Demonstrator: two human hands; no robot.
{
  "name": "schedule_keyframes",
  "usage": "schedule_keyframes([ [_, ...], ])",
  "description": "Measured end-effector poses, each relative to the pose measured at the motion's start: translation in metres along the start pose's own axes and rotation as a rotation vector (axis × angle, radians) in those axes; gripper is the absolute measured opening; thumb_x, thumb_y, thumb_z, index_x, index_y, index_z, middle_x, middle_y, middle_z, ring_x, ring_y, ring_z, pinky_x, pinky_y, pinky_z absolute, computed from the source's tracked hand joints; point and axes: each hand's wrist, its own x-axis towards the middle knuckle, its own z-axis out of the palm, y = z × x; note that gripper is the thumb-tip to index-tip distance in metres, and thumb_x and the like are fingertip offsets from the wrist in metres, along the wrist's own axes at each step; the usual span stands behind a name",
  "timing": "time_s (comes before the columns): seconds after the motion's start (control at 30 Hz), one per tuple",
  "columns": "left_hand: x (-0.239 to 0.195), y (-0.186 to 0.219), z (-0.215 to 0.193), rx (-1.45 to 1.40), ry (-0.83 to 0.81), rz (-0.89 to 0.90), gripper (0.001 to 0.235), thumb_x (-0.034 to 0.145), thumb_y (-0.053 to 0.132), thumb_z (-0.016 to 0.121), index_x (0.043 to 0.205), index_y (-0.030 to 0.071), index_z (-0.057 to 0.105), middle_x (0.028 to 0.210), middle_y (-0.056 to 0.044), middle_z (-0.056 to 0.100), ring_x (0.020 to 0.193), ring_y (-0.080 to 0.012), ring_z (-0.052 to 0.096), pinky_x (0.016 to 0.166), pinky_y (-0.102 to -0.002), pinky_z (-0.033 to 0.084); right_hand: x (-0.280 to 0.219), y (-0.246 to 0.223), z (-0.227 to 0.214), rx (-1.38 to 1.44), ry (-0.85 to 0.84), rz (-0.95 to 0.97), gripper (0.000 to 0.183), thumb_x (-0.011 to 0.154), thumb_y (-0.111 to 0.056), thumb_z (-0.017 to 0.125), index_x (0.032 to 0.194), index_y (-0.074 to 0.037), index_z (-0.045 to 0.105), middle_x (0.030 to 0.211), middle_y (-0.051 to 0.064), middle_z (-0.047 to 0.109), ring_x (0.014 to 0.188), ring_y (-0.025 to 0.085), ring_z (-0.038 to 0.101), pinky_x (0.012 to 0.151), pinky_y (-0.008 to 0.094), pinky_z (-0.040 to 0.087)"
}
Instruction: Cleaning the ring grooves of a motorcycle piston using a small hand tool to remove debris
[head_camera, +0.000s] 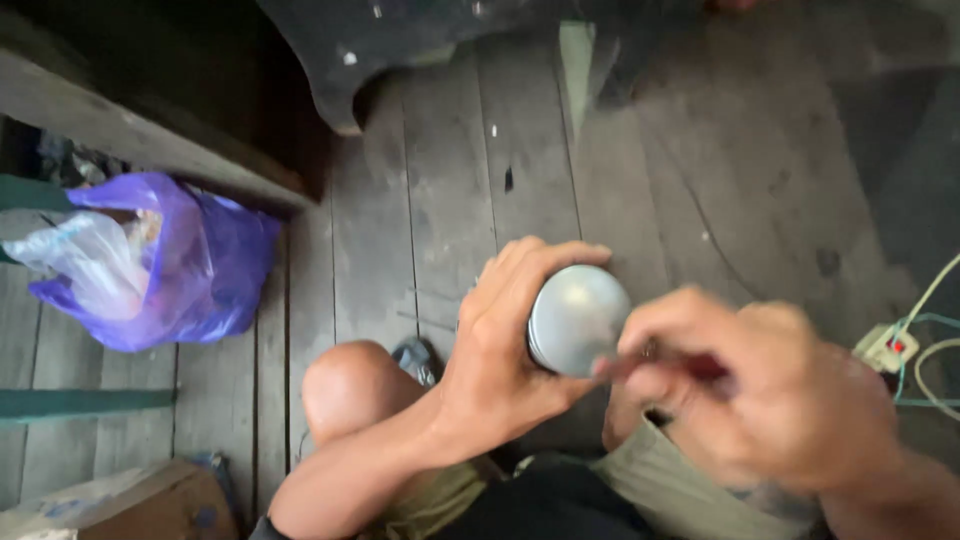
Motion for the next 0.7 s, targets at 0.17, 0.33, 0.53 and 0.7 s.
schedule_keyframes([
  [0.17, 0.001, -0.002, 0.005, -0.071, 0.043, 0.051, 0.045, 0.091, 0.029, 0.074, 0.125, 0.006, 0.055, 0.112, -0.008, 0.065, 0.093, -0.0233, 0.06, 0.089, -0.036, 0.049, 0.002, -0.003, -0.001, 0.042, 0.074, -0.061, 0.014, 0.095, -0.023, 0.059, 0.099, -0.01, 0.059, 0.073, -0.005, 0.084, 0.088, 0.004, 0.086, 0.061, 0.014, 0.063],
  [0.33, 0.006, -0.001, 0.007, -0.06, 0.086, 0.029, 0.043, 0.089, 0.019, 0.077, 0.125, 0.009, 0.055, 0.112, -0.007, 0.066, 0.093, -0.0223, 0.062, 0.089, -0.033, 0.05, 0.011, 0.001, -0.007, -0.038, 0.161, -0.111, 0.021, 0.093, -0.023, 0.062, 0.1, -0.003, 0.066, 0.091, 0.003, 0.082, 0.075, 0.008, 0.081, 0.06, 0.018, 0.06],
  [0.53, 0.005, -0.003, 0.004, -0.043, 0.066, 0.034, 0.043, 0.09, 0.015, 0.075, 0.127, 0.009, 0.054, 0.109, -0.008, 0.064, 0.094, -0.0235, 0.06, 0.089, -0.034, 0.048, 0.008, 0.016, 0.0, -0.129, 0.22, 0.009, 0.015, 0.086, -0.022, 0.074, 0.097, -0.013, 0.073, 0.087, -0.006, 0.083, 0.06, 0.004, 0.073, 0.056, 0.021, 0.054],
  [0.7, 0.006, -0.004, 0.002, -0.018, -0.026, 0.014, 0.046, 0.083, 0.017, 0.075, 0.125, 0.008, 0.056, 0.108, -0.009, 0.065, 0.093, -0.026, 0.061, 0.085, -0.035, 0.048, 0.016, 0.017, -0.003, -0.089, 0.196, -0.119, 0.014, 0.088, -0.024, 0.073, 0.092, -0.011, 0.07, 0.061, -0.003, 0.066, 0.042, 0.006, 0.051, 0.042, 0.024, 0.039],
])
